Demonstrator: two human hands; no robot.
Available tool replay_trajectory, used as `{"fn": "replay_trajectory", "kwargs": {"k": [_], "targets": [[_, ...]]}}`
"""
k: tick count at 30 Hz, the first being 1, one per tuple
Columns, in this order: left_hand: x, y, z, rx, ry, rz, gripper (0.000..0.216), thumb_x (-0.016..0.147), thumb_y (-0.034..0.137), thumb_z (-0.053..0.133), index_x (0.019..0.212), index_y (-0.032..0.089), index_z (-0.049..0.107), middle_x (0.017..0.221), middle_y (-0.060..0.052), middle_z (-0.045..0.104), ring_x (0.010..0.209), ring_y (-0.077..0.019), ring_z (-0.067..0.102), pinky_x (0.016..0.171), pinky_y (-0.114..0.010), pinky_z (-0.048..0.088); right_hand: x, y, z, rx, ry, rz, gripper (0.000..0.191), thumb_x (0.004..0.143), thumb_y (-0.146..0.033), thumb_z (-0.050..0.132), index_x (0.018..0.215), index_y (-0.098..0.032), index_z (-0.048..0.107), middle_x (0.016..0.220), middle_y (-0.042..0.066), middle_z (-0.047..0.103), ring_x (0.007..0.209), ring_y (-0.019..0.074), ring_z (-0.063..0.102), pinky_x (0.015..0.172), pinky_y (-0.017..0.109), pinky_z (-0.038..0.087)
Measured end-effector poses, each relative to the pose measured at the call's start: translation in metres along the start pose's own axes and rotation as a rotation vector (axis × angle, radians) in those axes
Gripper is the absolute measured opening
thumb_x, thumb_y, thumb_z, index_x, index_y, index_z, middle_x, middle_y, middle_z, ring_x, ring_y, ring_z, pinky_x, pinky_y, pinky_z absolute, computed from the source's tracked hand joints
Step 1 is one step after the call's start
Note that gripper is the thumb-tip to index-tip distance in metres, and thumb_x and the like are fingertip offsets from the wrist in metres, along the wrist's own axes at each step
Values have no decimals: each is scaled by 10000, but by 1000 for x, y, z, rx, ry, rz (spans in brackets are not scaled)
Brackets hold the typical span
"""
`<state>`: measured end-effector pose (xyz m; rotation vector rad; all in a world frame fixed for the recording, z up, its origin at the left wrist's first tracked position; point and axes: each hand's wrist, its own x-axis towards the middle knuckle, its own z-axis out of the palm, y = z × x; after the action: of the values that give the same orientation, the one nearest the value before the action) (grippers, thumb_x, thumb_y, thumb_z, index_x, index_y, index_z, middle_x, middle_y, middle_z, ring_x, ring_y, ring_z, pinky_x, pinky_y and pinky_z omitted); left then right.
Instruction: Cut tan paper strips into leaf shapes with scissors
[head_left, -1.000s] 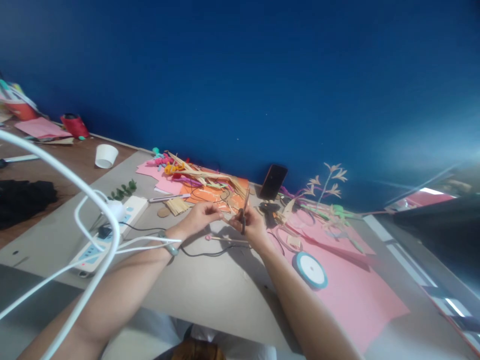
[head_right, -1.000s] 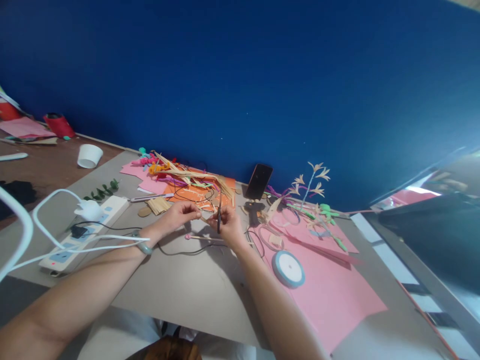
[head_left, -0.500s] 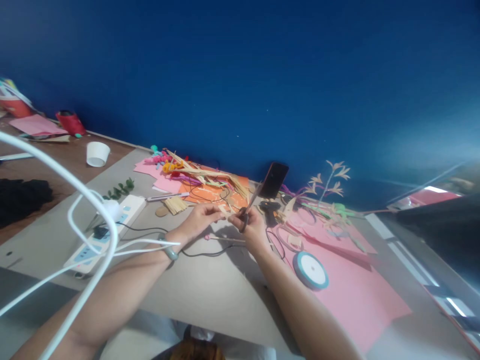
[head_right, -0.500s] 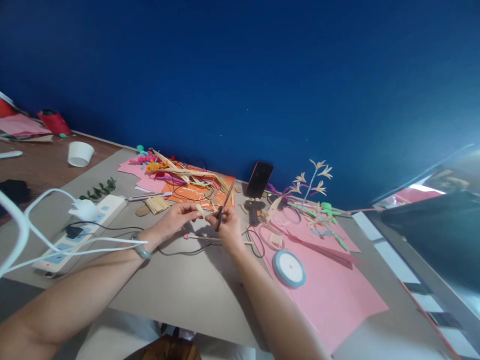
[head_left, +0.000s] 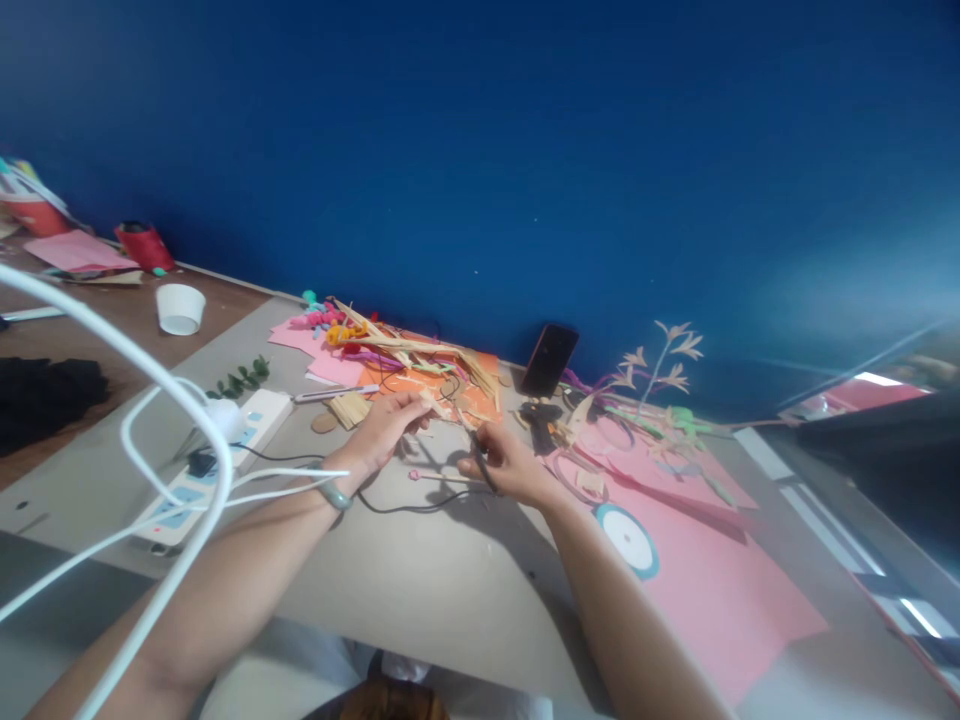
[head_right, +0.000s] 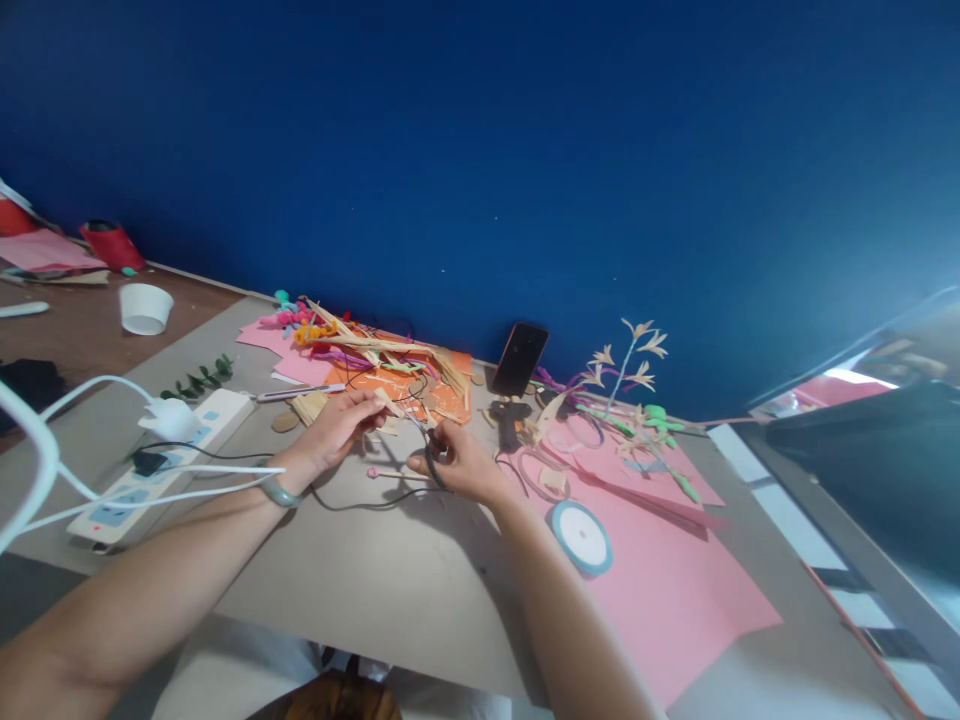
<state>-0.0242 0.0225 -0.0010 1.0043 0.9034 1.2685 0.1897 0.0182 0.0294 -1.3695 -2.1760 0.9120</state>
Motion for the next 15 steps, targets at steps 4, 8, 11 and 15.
{"fn": "replay_trajectory", "kwargs": {"k": [4,8,11,15], "targets": [[0,0,-2,7,-13,-21,207,723,333,660,715,126,667,604,-5,580,542,-75,479,537,-203,350,-1,2,0,-40,-89,10,382,675,-503,692,690,-200,461,601,-65,429,541,94,369,485,214,291],[1,-3,-3,47,-22,-41,199,717,325,666,716,126,662,619,-6,582,553,-73,485,530,-195,343,-1,2,4,16,-149,23,390,682,-502,690,662,-196,449,557,-78,379,510,83,332,458,207,253],[0,-3,-2,54,-33,-54,196,707,320,663,708,124,657,622,-9,589,556,-75,489,527,-196,338,-1,0,4,45,-168,42,394,672,-500,699,653,-197,448,522,-83,382,485,80,329,441,206,241],[-1,1,1,57,-31,-61,205,686,328,669,691,124,651,635,-15,612,556,-76,489,515,-197,320,-1,-1,4,92,-194,71,402,669,-501,707,649,-198,443,498,-81,416,468,80,351,437,206,253]]}}
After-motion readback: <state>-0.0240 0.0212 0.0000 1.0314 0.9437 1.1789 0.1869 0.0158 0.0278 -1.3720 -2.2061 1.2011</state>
